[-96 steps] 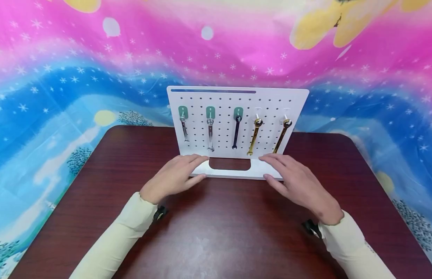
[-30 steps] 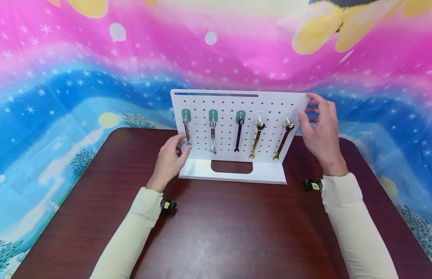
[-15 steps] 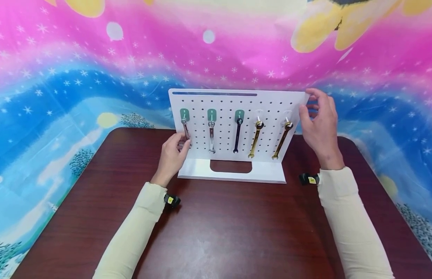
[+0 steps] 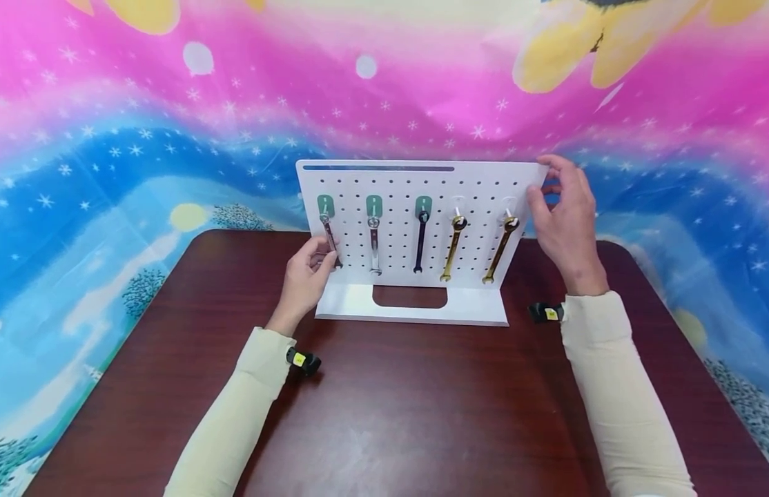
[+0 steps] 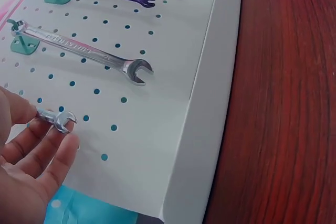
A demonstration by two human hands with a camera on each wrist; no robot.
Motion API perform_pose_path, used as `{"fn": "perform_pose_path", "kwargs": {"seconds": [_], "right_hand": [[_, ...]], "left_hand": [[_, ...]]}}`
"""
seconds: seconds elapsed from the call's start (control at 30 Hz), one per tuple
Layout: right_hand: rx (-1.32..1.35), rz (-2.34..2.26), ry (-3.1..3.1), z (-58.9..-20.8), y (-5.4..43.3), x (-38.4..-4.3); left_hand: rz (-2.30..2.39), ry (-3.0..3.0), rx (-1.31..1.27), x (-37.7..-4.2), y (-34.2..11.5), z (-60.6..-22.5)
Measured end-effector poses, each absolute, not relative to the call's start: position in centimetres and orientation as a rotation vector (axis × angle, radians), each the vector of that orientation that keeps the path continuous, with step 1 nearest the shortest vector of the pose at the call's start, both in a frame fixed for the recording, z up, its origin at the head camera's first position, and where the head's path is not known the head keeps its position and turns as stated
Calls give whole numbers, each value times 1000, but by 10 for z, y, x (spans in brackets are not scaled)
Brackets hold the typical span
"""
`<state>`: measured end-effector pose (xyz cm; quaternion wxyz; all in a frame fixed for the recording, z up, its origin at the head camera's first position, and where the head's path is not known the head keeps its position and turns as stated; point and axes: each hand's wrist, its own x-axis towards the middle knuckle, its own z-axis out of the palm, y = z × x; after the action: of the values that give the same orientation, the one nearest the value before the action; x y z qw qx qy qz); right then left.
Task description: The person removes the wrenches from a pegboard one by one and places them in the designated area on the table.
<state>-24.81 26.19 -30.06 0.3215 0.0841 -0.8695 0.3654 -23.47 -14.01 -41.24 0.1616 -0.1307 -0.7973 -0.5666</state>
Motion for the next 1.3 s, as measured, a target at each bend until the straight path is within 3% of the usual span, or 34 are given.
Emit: {"fn": "perform_pose_path", "kwargs": {"seconds": [1.3], "right_hand": [[250, 977, -2299, -297, 272, -250]], "left_hand": [[-2192, -2090, -429, -200, -158, -367]]}}
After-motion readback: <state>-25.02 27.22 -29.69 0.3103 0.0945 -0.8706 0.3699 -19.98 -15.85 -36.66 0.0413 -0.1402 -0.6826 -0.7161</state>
